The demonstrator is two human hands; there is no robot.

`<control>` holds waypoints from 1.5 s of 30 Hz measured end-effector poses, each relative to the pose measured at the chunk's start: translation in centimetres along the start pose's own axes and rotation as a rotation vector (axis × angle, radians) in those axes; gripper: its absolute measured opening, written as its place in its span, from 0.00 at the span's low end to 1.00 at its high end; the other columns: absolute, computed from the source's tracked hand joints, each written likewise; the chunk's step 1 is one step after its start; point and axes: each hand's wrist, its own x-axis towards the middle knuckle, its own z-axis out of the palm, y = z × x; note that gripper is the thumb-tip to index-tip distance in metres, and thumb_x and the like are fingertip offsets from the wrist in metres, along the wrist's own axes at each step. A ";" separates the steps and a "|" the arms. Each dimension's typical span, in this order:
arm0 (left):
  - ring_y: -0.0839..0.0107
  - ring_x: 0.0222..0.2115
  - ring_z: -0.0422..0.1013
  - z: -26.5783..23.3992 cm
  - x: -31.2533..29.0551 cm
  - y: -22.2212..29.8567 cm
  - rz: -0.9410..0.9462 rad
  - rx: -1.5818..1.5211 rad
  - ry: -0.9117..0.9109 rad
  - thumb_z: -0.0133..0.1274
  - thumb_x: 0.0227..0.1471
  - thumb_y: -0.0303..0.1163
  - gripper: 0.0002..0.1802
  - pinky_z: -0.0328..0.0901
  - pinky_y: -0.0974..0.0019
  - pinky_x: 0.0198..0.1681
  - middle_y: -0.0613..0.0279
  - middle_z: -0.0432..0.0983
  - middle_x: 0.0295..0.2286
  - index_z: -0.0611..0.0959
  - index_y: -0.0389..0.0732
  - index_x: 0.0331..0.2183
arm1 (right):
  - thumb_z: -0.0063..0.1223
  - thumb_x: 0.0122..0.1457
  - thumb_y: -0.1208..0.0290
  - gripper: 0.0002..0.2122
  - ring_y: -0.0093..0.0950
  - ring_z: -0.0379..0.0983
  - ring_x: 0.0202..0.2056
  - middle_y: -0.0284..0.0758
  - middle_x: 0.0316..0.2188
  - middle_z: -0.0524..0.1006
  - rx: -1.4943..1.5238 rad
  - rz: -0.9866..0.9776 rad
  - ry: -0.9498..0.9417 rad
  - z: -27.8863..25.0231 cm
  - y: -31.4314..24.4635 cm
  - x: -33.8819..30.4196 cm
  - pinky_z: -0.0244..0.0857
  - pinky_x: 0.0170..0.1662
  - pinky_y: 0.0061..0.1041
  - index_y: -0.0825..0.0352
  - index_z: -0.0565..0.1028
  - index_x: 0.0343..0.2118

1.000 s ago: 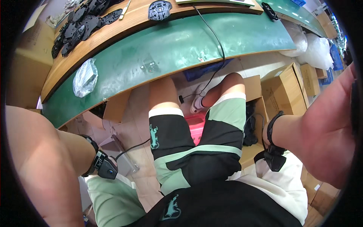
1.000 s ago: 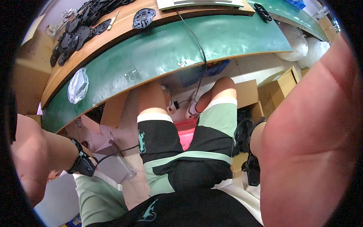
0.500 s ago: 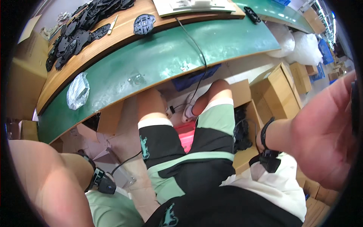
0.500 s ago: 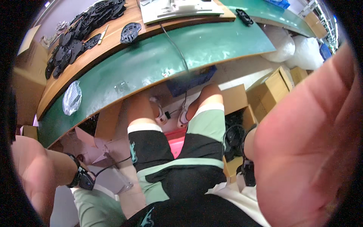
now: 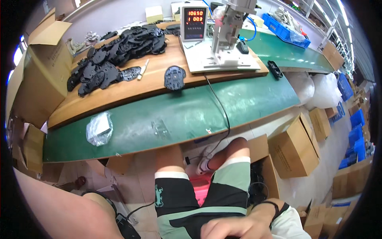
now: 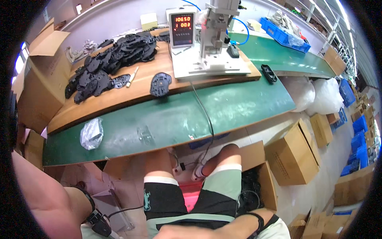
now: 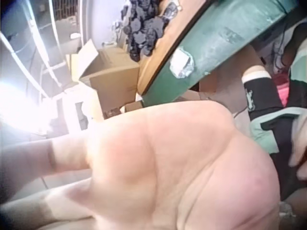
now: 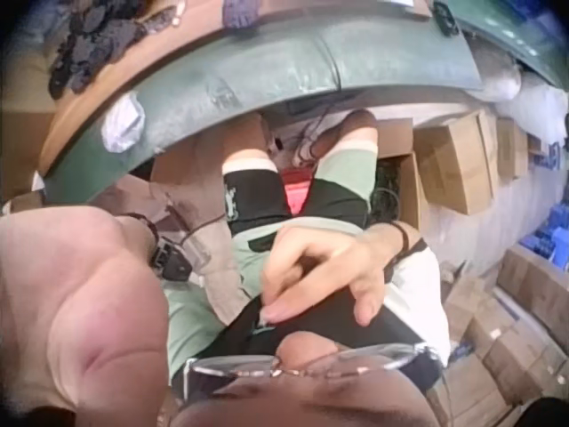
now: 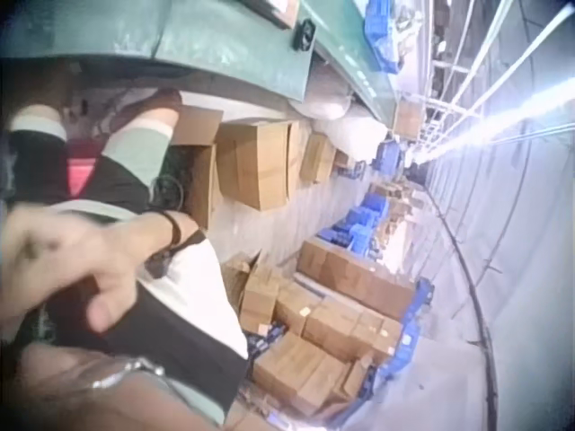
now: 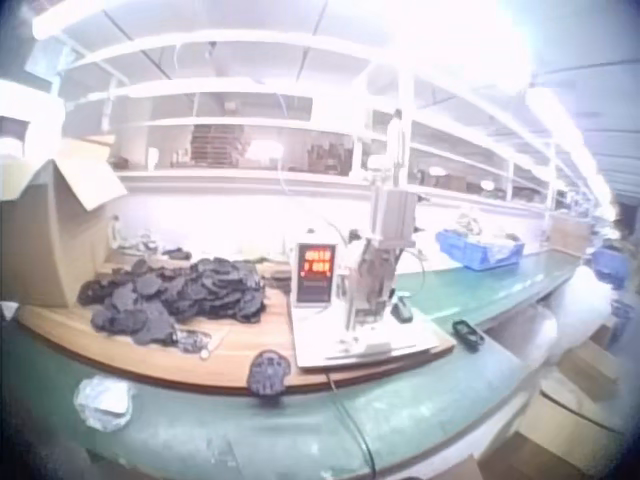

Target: Assembling computer mouse components using a pneumatic press.

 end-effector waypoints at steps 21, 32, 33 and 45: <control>0.59 0.45 0.77 -1.0 0.6 -0.6 -0.004 0.076 -0.027 0.48 0.64 0.27 0.13 0.69 0.56 0.54 0.49 0.81 0.41 0.81 0.31 0.45 | 0.38 0.73 0.47 0.29 0.39 0.72 0.49 0.57 0.58 0.69 -0.171 0.026 0.370 1.0 -0.2 3.5 0.67 0.51 0.34 0.71 0.78 0.55; 0.58 0.45 0.76 -1.9 1.1 -1.9 0.012 0.108 -0.003 0.48 0.64 0.27 0.12 0.69 0.55 0.54 0.49 0.80 0.41 0.80 0.31 0.46 | 0.41 0.72 0.51 0.26 0.39 0.74 0.49 0.55 0.57 0.72 -0.386 0.035 0.470 -2.1 -0.6 4.6 0.68 0.51 0.33 0.71 0.78 0.54; 0.58 0.46 0.76 -2.0 1.3 -2.0 0.018 0.114 -0.008 0.48 0.64 0.27 0.12 0.69 0.55 0.54 0.49 0.80 0.41 0.80 0.31 0.46 | 0.42 0.72 0.51 0.25 0.39 0.74 0.49 0.55 0.56 0.72 -0.383 0.029 0.469 -2.2 -0.7 4.8 0.68 0.51 0.33 0.71 0.78 0.54; 0.57 0.46 0.76 -2.9 0.5 -2.9 -0.020 0.189 -0.029 0.49 0.63 0.26 0.12 0.68 0.55 0.55 0.48 0.79 0.42 0.79 0.31 0.46 | 0.46 0.71 0.56 0.22 0.40 0.76 0.48 0.53 0.55 0.75 -0.440 0.069 0.456 -3.8 -0.2 5.6 0.70 0.51 0.33 0.71 0.78 0.53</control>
